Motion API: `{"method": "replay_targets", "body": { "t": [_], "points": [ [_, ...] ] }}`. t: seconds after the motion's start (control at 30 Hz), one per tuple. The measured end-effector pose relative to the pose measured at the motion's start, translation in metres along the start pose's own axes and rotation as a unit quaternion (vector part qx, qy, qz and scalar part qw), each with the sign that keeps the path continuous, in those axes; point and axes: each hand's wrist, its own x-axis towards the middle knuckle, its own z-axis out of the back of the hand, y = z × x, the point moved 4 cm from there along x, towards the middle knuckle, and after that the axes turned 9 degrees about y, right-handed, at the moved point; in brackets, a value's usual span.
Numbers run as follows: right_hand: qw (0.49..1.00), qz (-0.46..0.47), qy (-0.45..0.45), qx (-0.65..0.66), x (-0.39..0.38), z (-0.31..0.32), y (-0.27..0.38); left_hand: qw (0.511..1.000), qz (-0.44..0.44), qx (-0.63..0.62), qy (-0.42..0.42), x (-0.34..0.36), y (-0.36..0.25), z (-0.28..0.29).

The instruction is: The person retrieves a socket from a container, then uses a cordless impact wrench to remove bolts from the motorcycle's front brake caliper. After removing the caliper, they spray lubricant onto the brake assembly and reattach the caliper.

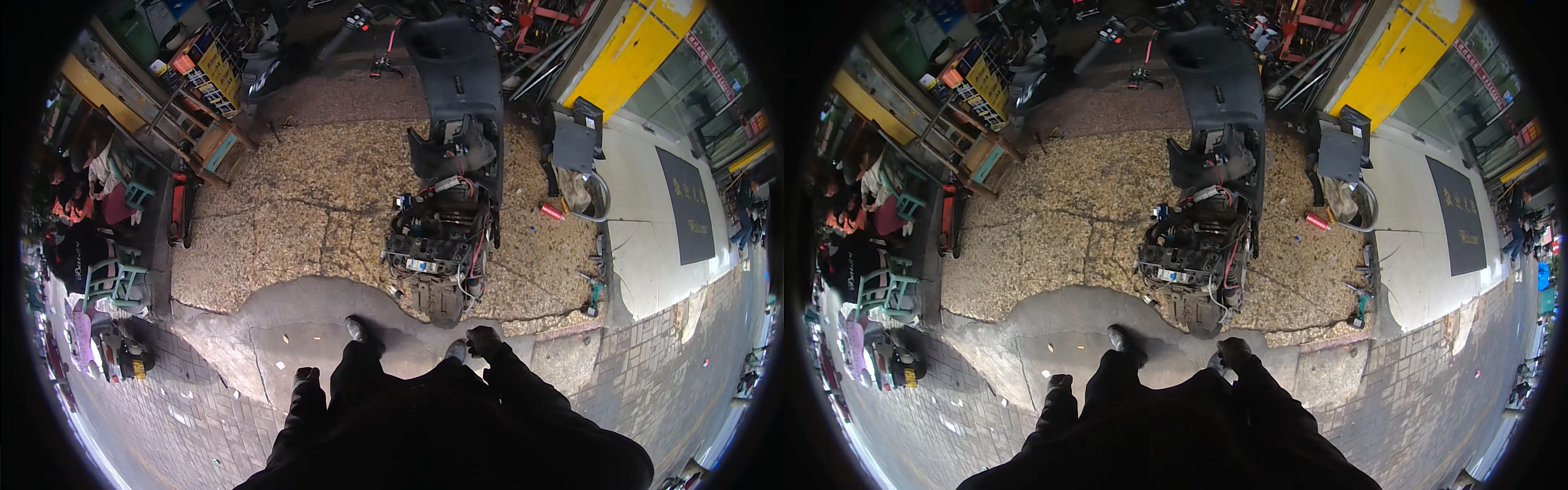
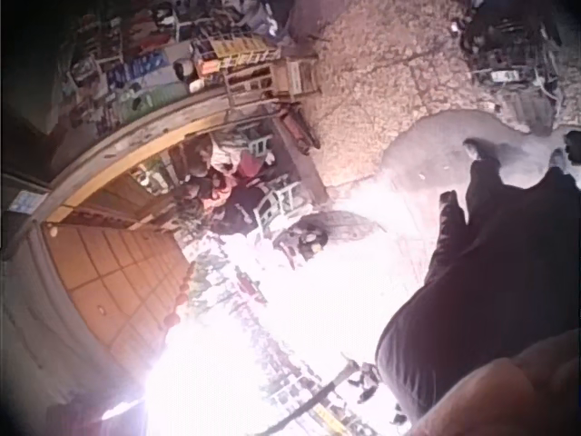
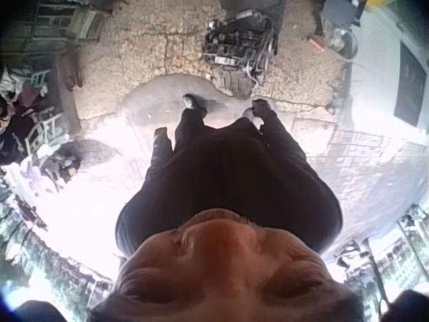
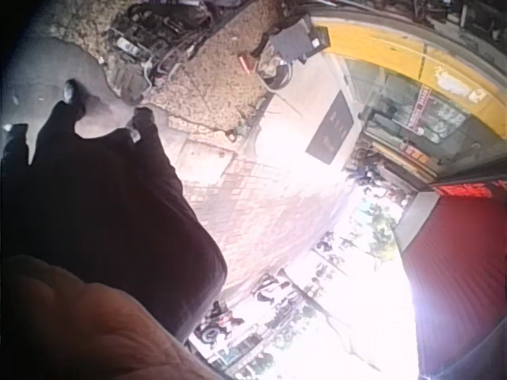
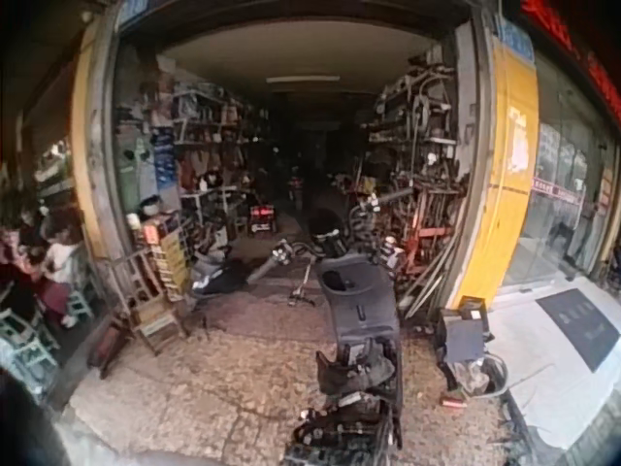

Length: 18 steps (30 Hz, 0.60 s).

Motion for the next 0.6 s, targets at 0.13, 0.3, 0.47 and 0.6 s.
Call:
{"method": "replay_targets", "body": {
  "t": [0.13, 0.3, 0.47, 0.6],
  "points": [
    [0.978, -0.064, -0.014, 0.196, 0.040, -0.044, 0.100, 0.997, 0.018, -0.071, 0.005, 0.045, 0.013, 0.069],
    [0.978, 0.028, 0.039, 0.202, 0.079, -0.098, 0.253, 0.992, -0.034, -0.064, -0.102, 0.073, -0.039, 0.180],
    [0.985, 0.011, 0.037, 0.167, 0.120, -0.089, 0.327, 0.963, -0.136, -0.203, -0.116, 0.141, -0.121, 0.219],
    [0.987, -0.067, -0.025, 0.143, 0.168, -0.061, 0.361, 0.980, -0.083, -0.180, 0.008, 0.199, -0.150, 0.210]
  ]
}}
